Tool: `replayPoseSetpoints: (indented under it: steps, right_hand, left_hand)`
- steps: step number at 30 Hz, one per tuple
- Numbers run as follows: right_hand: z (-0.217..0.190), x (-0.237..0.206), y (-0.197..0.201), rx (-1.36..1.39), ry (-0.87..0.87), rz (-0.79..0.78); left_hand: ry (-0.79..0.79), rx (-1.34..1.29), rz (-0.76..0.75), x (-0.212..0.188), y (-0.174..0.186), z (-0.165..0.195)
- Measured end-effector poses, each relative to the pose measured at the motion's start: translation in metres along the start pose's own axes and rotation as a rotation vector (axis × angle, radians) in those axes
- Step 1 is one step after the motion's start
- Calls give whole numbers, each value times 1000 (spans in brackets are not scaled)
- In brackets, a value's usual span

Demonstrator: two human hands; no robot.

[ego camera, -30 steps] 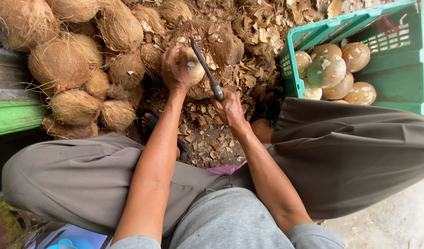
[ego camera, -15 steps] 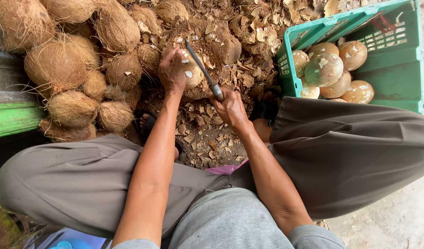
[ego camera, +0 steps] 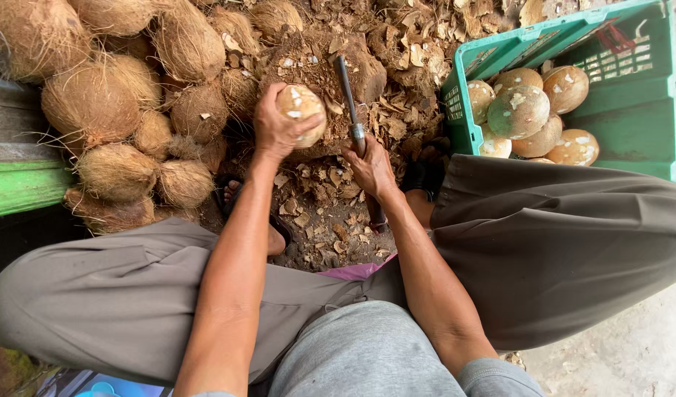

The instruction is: The person sits on the ground beside a pile of husked coconuts and uses a machete to chop and trim the outer husk off whole coconuts one at a time, rotating each coconut between strikes, and places the finished coconuts into a green plastic crate.

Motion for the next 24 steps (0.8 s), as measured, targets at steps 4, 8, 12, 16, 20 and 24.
replayPoseSetpoints:
  steps: [4,8,12,16,20,24]
  right_hand:
    - [21,4,-11,151,-225,-115]
    - [6,6,-3,68,-103,-12]
    - [-13,-2,4,22,26,43]
    - [-28,-16,5,108,88,41]
    - [-39,-22,-7,21,123,53]
    - [-37,-25,-15,-81,152,58]
  left_hand:
    - [-140,129,-35,6,17,-8]
    - [-169,266,24,10,20,-12]
    - [154,-83,83,8,11,-33]
    - [448,96,227,-6,6,-45]
    - [539,137,367,-19,1,-38]
    - [468,76,435,-24,-3,-21]
Point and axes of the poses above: each hand's wrist, its own x-axis towards the middle knuckle, its own y-axis out of the back of the hand, z = x × y, the point moved 8 cm from there along x, towards the middle knuckle, and after that the axes turned 10 degrees about -y, right-handed, at the moved point
